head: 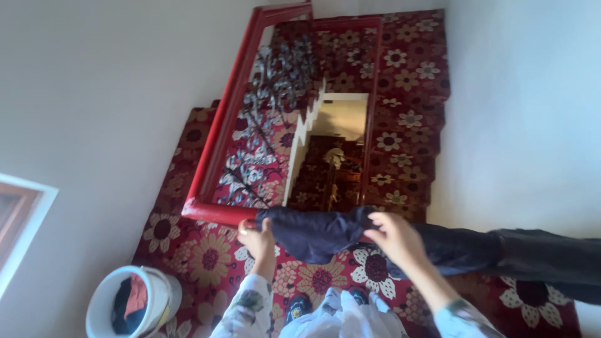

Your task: Carrying a laundry bucket up stairs and hanging individual items over a railing to dry.

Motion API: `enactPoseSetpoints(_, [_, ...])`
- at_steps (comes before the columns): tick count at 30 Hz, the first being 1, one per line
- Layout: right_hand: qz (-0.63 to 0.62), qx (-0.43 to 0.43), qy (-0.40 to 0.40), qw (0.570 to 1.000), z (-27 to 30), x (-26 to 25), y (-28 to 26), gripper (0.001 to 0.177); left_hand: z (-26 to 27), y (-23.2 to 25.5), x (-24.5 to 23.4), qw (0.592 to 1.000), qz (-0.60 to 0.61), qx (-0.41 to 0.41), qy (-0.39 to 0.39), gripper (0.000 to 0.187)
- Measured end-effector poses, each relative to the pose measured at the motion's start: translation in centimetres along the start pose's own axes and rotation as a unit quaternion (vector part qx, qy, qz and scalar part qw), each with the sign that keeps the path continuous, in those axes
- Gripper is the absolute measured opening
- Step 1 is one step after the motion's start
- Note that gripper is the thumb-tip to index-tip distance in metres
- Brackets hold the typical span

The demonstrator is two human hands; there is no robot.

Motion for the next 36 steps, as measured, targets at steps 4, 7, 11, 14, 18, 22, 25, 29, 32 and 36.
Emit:
enactPoseSetpoints(4, [0.025,-0.092,0.013,0.995,-0.9,3.3,-5.9,0.044,0.4,-2.9,2.7,0.964,0.038,-0.184,-0.190,0.071])
enactPoseSetpoints(7, [0.050,-0.148,0.062,0.986,-1.0,5.1,-5.1,0.024,-0.7,-3.4,3.5,0.945,-0.030,-0.186,-0.268,0.051])
enactPoseSetpoints(11, [0.025,-0.120,0.070,0.990,-0.6,3.7,-3.9,0.007,-3.5,-3.5,3.9,0.955,0.013,-0.128,-0.268,0.029])
enactPoseSetpoints(14, [0.011,-0.107,0.115,0.987,-0.1,1.7,-4.0,0.010,-4.0,-2.7,2.6,0.959,0.060,-0.129,-0.244,0.025])
enactPoseSetpoints(18, [0.079,-0.004,0.092,0.993,1.0,2.6,-3.5,0.012,-2.5,-3.9,1.6,0.952,0.064,-0.167,-0.247,0.022])
enactPoseSetpoints(22, [0.187,-0.080,0.114,0.972,2.5,2.1,-8.7,0.051,-3.2,3.1,-6.1,0.982,0.064,-0.004,-0.178,0.021])
enactPoseSetpoints(25, [0.230,-0.130,-0.020,0.964,3.1,5.9,-9.7,0.072,-0.4,10.5,-8.3,0.920,0.024,0.286,-0.266,0.037])
enactPoseSetpoints(29, [0.324,-0.066,-0.200,0.922,5.2,7.0,-8.4,0.086,2.4,8.3,-3.2,0.830,-0.065,0.384,-0.398,0.090])
enactPoseSetpoints(32, [0.408,0.007,-0.227,0.884,7.2,4.2,-3.7,0.086,0.9,4.2,1.0,0.815,-0.176,0.406,-0.375,0.075])
enactPoseSetpoints(36, [0.365,0.071,-0.182,0.910,9.2,3.6,5.5,0.090,1.3,4.1,1.0,0.808,-0.184,0.433,-0.355,0.066])
Point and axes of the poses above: each hand's wrist, its own z-axis away from the middle knuckle, its own x-axis out of the palm, y = z × x, the point moved 9 cm from there along -z, towards the middle knuckle, and after that the axes turned 3 degrees about -x, right-handed, at the moved point
